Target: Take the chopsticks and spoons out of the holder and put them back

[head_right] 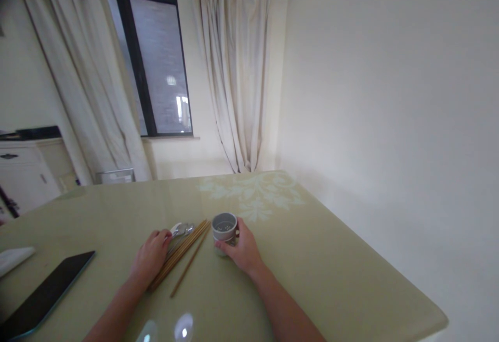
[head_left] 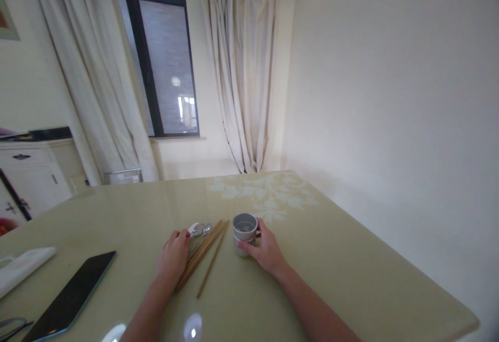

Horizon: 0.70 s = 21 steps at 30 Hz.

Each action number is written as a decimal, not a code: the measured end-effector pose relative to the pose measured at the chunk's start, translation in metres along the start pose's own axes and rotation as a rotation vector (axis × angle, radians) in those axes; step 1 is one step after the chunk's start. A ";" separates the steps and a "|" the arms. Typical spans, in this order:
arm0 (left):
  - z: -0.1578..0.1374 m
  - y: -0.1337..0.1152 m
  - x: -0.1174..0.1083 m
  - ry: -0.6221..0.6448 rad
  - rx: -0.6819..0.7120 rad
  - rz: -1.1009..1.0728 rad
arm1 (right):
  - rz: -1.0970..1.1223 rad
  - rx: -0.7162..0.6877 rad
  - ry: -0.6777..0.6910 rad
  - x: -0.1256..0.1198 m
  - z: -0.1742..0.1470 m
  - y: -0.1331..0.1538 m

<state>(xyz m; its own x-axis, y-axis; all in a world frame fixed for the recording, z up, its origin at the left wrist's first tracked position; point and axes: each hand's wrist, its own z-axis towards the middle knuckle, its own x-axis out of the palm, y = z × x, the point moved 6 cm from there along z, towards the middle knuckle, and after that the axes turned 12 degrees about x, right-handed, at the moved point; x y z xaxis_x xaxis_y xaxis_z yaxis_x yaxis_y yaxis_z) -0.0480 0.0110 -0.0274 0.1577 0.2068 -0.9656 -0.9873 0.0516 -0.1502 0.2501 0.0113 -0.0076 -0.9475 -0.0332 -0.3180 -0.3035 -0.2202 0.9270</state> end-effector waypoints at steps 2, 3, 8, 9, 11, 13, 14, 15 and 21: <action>0.002 0.004 0.001 -0.026 -0.005 -0.035 | -0.001 0.001 0.000 0.000 0.000 -0.001; 0.004 0.006 0.002 -0.038 -0.009 -0.052 | -0.002 0.000 0.000 0.000 0.001 -0.001; 0.008 0.008 0.006 -0.079 -0.007 -0.091 | -0.009 -0.011 0.004 0.000 0.000 0.002; 0.007 0.008 0.007 -0.088 -0.001 -0.096 | -0.006 -0.013 0.005 0.000 0.000 0.003; 0.006 0.006 0.007 -0.104 0.015 -0.097 | -0.001 -0.014 0.010 0.001 -0.001 0.004; 0.004 0.003 0.005 -0.111 0.044 -0.078 | 0.000 -0.016 0.011 0.001 -0.001 0.004; 0.003 0.001 0.003 -0.109 0.060 -0.064 | 0.001 -0.017 0.012 0.001 -0.001 0.004; 0.002 0.000 0.001 -0.104 0.071 -0.051 | 0.002 -0.019 0.013 0.001 -0.001 0.004; -0.001 -0.011 -0.012 -0.046 0.103 0.046 | -0.004 -0.026 0.019 0.001 -0.002 0.006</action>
<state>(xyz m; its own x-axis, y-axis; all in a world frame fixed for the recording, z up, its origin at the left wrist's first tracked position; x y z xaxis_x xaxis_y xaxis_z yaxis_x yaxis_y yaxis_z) -0.0393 0.0072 -0.0139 0.1152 0.2554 -0.9600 -0.9868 0.1404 -0.0810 0.2475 0.0082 -0.0028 -0.9440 -0.0509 -0.3260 -0.3045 -0.2460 0.9202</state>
